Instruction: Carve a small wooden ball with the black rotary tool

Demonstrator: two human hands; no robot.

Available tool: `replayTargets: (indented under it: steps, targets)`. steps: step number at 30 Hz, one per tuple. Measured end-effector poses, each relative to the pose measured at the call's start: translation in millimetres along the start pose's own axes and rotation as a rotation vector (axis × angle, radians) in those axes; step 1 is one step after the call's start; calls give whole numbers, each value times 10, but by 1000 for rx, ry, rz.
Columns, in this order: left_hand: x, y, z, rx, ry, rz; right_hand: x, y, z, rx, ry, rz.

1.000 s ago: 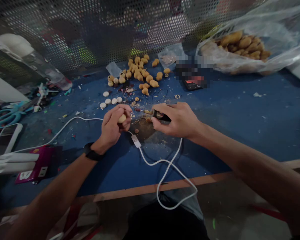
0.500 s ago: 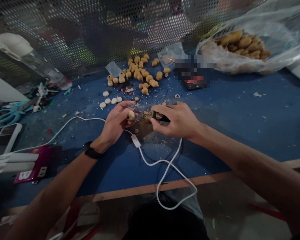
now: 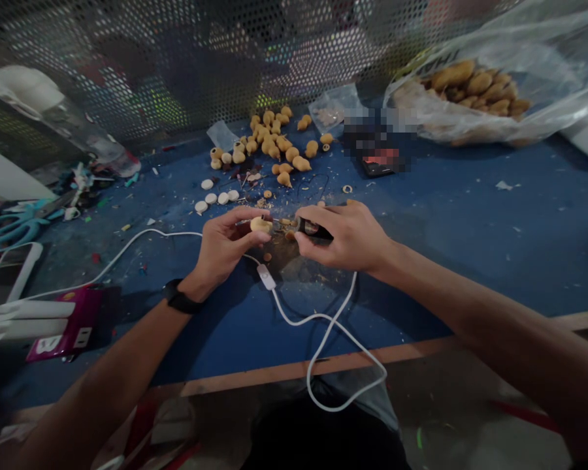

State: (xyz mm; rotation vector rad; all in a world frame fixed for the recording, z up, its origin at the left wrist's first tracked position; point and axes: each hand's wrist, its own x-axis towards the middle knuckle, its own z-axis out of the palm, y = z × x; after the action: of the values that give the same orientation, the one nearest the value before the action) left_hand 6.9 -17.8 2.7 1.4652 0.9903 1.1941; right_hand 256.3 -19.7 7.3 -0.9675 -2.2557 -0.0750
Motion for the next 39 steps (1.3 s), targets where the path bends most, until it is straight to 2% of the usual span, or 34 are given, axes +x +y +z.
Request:
replayTargets:
  steps: [13, 18, 23, 29, 39]
  targets:
    - [-52, 28, 22, 48, 26, 26, -10, -24, 18, 4, -1, -10]
    - [-52, 2, 9, 58, 60, 18, -26, -18, 27, 0, -40, -18]
    - [-45, 13, 0, 50, 64, 17, -29, -20, 40, -1, 8, -30]
    - [-47, 37, 12, 22, 93, -16, -36, -20, 37, 7, -4, -28]
    - [-45, 42, 13, 76, 61, 49, -25, -25, 55, 26, 12, -17]
